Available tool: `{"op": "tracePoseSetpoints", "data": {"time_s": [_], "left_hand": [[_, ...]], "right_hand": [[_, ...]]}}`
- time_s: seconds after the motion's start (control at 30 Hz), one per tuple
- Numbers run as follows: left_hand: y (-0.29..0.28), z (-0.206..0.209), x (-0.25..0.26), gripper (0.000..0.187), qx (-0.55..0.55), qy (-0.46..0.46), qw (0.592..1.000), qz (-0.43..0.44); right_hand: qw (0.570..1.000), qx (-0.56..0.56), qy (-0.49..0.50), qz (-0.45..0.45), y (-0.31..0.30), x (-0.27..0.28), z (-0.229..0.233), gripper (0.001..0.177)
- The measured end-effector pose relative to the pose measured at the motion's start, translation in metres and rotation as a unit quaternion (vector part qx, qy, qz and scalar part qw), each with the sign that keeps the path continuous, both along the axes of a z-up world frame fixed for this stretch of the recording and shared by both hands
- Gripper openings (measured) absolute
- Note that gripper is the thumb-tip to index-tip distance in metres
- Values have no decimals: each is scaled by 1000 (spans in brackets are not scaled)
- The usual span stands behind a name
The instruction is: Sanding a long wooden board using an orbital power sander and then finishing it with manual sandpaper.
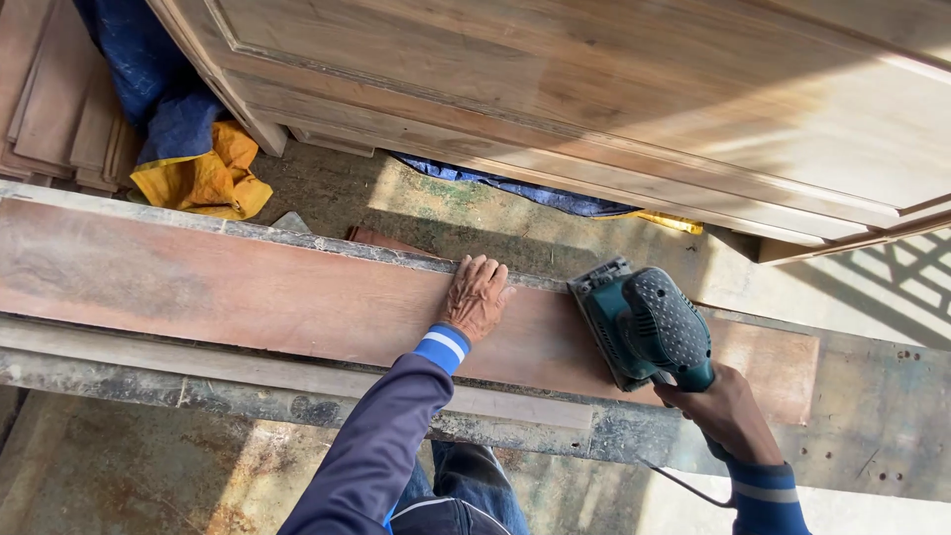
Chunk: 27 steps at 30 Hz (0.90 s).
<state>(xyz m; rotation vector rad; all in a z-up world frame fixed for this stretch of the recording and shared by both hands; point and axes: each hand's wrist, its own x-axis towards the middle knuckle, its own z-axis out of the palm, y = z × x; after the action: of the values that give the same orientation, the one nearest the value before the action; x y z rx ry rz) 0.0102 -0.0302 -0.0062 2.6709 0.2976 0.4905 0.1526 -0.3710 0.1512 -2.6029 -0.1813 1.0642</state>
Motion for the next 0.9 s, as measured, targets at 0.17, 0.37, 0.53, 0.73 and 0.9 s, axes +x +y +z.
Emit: {"op": "tracePoseSetpoints", "data": {"time_s": [0.17,0.37,0.53,0.73,0.9], "left_hand": [[-6,-3,-6,33,-41,50,998,-11],[-12,20,-20,37,-76,58,995,-16],[-11,6,-20,41,-67,45,996,-23],[-53,30,9,51,-96,-1,995,21],[-125,75,64,72,-261,-68,959,-88]], "right_hand": [[999,-16,9,-28,-54,-7,-3,40],[998,-34,33,-30,-96,-10,-8,46],[999,-20,48,-1,-108,-2,-15,47],[995,-70,43,65,-112,29,-25,44],[986,-99,15,131,-98,37,-17,43]]}}
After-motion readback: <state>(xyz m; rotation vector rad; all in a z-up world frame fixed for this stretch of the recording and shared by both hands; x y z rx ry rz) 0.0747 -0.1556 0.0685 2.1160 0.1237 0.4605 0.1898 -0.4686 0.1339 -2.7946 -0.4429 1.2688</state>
